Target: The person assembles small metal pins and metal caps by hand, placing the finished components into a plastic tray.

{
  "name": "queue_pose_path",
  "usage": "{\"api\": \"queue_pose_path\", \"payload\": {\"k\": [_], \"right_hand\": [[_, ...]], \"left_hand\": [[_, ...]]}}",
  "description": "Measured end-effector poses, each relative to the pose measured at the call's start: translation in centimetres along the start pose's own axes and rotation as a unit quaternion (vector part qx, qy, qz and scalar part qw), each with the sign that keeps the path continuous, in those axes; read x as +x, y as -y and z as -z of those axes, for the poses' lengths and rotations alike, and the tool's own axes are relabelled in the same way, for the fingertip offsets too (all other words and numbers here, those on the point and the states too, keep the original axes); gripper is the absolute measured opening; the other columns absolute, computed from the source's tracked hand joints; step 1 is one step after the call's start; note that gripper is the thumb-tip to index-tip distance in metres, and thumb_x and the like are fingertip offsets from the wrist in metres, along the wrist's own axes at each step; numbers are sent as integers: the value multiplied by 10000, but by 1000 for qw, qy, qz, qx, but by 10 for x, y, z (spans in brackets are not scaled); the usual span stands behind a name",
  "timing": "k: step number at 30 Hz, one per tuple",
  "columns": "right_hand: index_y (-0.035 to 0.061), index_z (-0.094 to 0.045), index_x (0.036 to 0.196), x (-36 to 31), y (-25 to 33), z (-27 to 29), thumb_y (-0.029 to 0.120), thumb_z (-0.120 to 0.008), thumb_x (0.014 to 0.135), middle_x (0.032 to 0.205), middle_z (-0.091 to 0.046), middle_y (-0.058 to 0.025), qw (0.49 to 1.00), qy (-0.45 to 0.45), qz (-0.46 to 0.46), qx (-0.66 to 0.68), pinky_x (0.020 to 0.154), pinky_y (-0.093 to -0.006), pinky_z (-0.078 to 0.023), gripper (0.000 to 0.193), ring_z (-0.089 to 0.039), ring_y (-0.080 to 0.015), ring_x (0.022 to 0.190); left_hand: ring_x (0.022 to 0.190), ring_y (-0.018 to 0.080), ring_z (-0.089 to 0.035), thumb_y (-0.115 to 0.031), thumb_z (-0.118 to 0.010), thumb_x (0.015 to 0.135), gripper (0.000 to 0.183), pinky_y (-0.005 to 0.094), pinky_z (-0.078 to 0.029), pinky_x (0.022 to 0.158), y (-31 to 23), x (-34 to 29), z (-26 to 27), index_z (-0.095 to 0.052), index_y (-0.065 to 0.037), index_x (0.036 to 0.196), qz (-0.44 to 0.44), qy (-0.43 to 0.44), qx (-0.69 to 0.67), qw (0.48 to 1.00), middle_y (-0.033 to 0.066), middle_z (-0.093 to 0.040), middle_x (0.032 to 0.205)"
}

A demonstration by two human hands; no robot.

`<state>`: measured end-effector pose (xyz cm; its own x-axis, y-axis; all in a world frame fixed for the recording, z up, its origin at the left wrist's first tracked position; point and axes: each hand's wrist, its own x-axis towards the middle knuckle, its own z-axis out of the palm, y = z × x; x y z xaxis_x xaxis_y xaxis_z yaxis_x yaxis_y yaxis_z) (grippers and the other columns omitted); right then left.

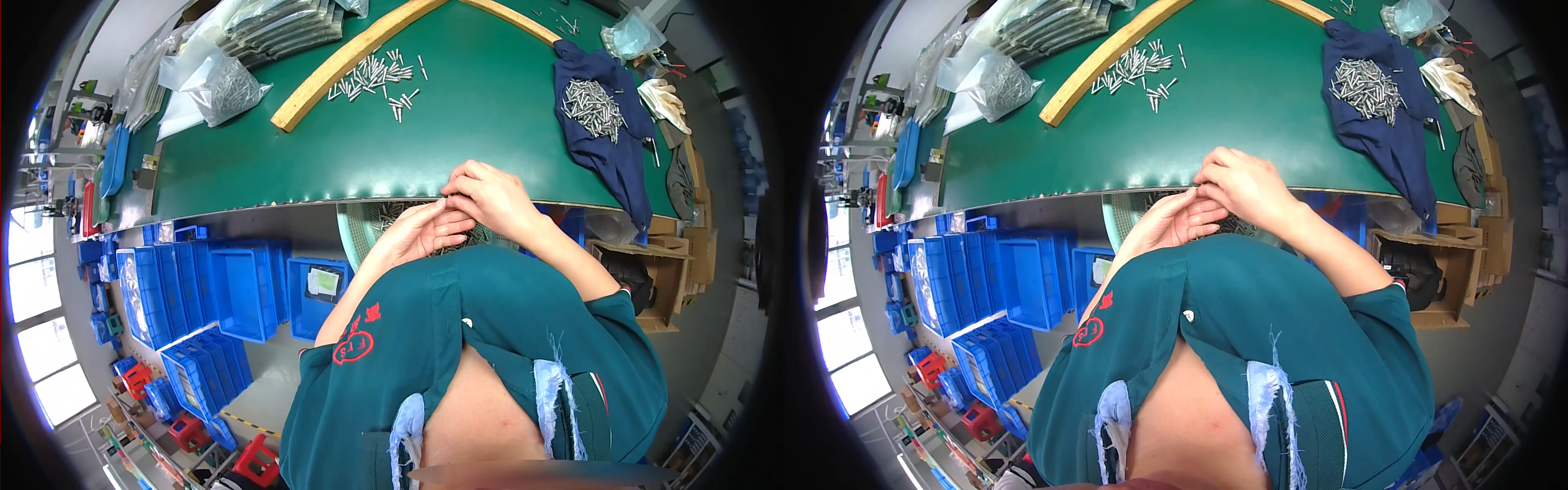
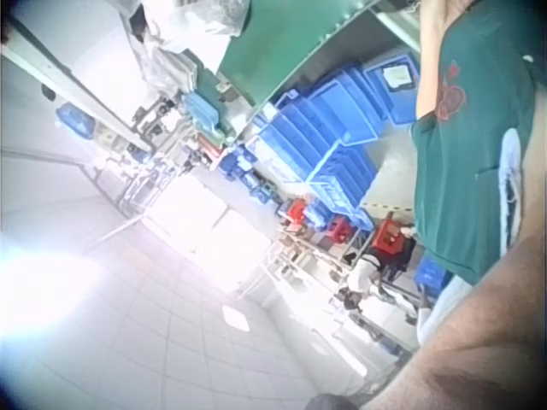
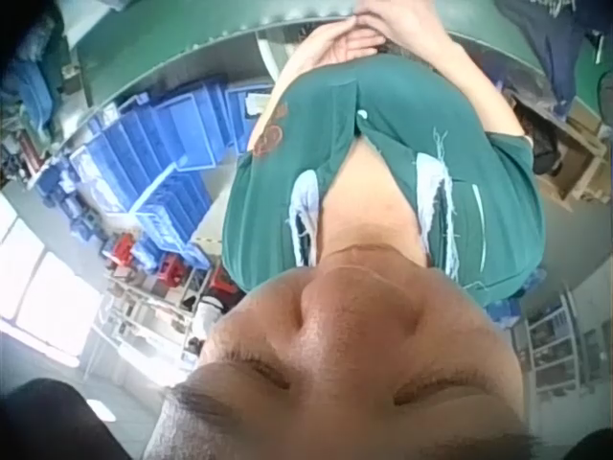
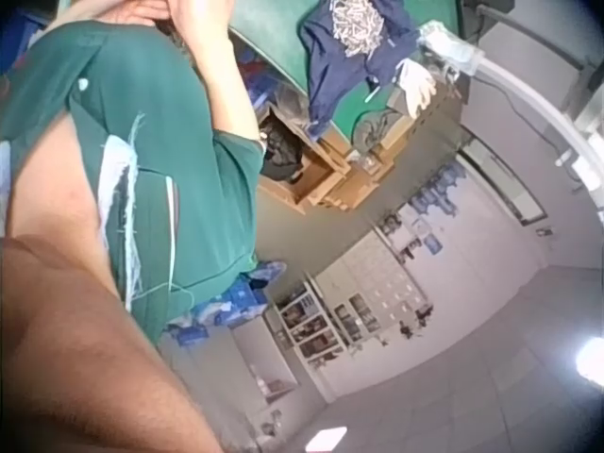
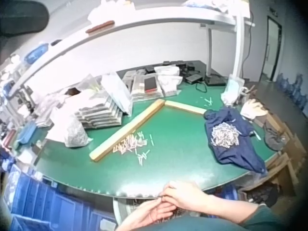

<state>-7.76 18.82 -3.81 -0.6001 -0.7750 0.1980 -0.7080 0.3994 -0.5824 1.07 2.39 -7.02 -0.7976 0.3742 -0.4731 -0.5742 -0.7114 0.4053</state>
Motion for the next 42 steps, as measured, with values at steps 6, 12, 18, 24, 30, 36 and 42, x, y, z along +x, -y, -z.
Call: {"api": "queue_pose_path", "payload": {"k": [6, 12, 18, 24, 30, 36, 42], "right_hand": [[90, -628, 905, -8, 8, 2, 190, -638, 792, 901, -566, -35, 1000, 5, 2, 7, 715, -358, -497, 151, -592, -234, 857], [88, -599, 913, -9, 9, 2, 189, -634, 798, 904, -547, -56, 1000, 18, -10, 13, 718, -372, -490, 157, -580, -251, 858], [80, -592, 916, -10, 12, 6, 158, -642, 789, 917, -542, -62, 999, 27, -16, 38, 732, -370, -484, 158, -574, -258, 861], [62, -597, 1029, -8, 20, 18, 144, -625, 830, 983, -556, -76, 976, 49, -63, 201, 765, -330, -485, 217, -582, -220, 900], [4, -555, 1175, -7, 10, 10, 136, -560, 912, 1001, -556, -31, 905, 10, -116, 409, 763, -227, -473, 294, -569, -92, 868], [16, -534, 1217, -5, 11, 17, 130, -563, 910, 1026, -557, -32, 891, 40, -114, 438, 772, -225, -473, 329, -565, -86, 867], [29, -512, 1243, -5, 19, 20, 125, -574, 903, 1016, -557, -18, 823, 35, -146, 549, 795, -216, -462, 359, -548, -73, 883]], "left_hand": [[939, 239, -648, -219, -508, 937, 302, 327, -554, 786, -3, 3, 4, -553, 38, 1089, 5, 4, 77, 997, 155, -639, 1013], [865, 186, -658, -263, -536, 926, 313, 277, -543, 728, -1, 5, -6, -579, 15, 1063, -16, -58, 149, 987, 107, -652, 949], [805, 147, -650, -294, -582, 901, 302, 248, -534, 684, 6, 3, -13, -595, -18, 1022, -20, -103, 154, 982, 75, -648, 893], [799, 116, -639, -248, -585, 904, 234, 236, -530, 671, 0, -5, -20, -614, -21, 949, -100, -102, 227, 963, 63, -644, 859], [811, 131, -635, -160, -548, 917, 190, 252, -513, 693, -17, -14, -25, -609, 2, 997, -165, -92, 340, 921, 85, -656, 924], [810, 128, -641, -159, -541, 924, 207, 239, -512, 674, -23, -20, -29, -609, 10, 1023, -169, -59, 365, 914, 91, -658, 930], [798, 132, -648, -173, -536, 928, 221, 234, -519, 661, -28, -25, -37, -614, 10, 1024, -152, -49, 360, 919, 96, -665, 897]]}}
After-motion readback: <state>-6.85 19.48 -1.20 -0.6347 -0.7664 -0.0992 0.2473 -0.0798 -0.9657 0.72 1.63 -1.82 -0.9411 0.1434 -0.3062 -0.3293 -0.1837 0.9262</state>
